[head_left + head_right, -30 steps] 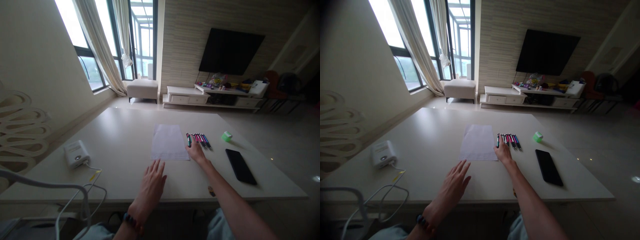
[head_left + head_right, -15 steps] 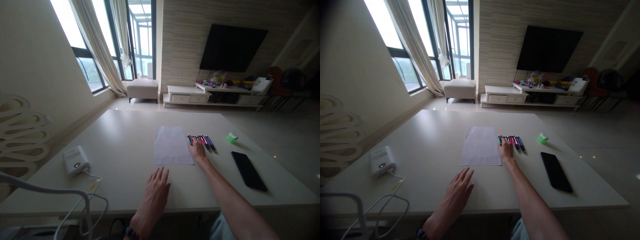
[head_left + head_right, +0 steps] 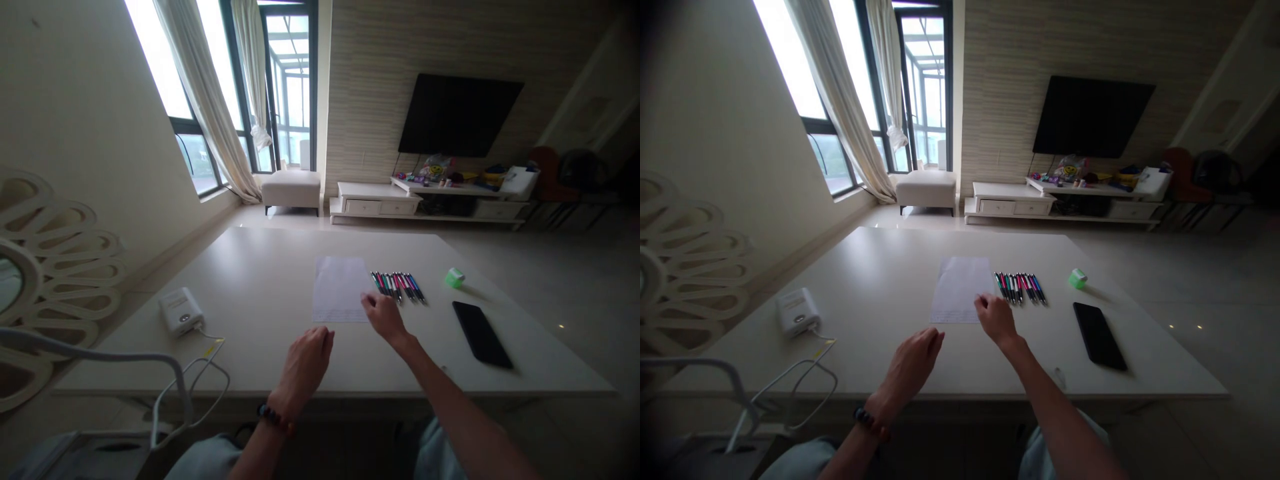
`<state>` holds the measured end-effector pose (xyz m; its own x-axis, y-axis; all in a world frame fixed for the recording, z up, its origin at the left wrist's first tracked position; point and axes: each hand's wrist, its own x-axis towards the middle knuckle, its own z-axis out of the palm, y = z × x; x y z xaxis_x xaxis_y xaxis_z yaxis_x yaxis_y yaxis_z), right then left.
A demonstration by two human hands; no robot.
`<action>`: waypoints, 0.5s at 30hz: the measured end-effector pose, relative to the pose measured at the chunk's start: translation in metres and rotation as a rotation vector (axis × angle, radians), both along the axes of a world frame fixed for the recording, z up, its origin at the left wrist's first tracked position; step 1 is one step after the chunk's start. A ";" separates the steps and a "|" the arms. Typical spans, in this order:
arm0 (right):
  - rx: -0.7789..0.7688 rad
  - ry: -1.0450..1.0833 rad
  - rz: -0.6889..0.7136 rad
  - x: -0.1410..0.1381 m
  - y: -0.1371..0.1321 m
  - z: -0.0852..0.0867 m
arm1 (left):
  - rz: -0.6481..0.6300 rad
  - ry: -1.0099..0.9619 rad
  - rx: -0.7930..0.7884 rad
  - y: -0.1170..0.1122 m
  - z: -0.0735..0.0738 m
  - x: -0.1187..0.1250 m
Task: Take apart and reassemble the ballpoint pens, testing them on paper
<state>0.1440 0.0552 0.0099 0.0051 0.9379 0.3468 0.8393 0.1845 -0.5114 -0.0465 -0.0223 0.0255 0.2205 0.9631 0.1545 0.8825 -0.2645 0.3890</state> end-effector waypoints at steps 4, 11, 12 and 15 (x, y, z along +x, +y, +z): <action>-0.038 0.013 0.194 -0.027 -0.069 0.000 | -0.074 -0.036 -0.025 -0.029 0.002 0.010; -0.190 -0.162 0.187 -0.030 -0.167 -0.052 | -0.234 -0.024 -0.268 -0.088 -0.026 0.022; -0.212 -0.220 0.194 -0.028 -0.179 -0.064 | -0.258 -0.007 -0.341 -0.098 -0.028 0.023; -0.380 -0.277 0.353 -0.024 -0.210 -0.091 | -0.307 -0.007 -0.483 -0.136 -0.027 0.023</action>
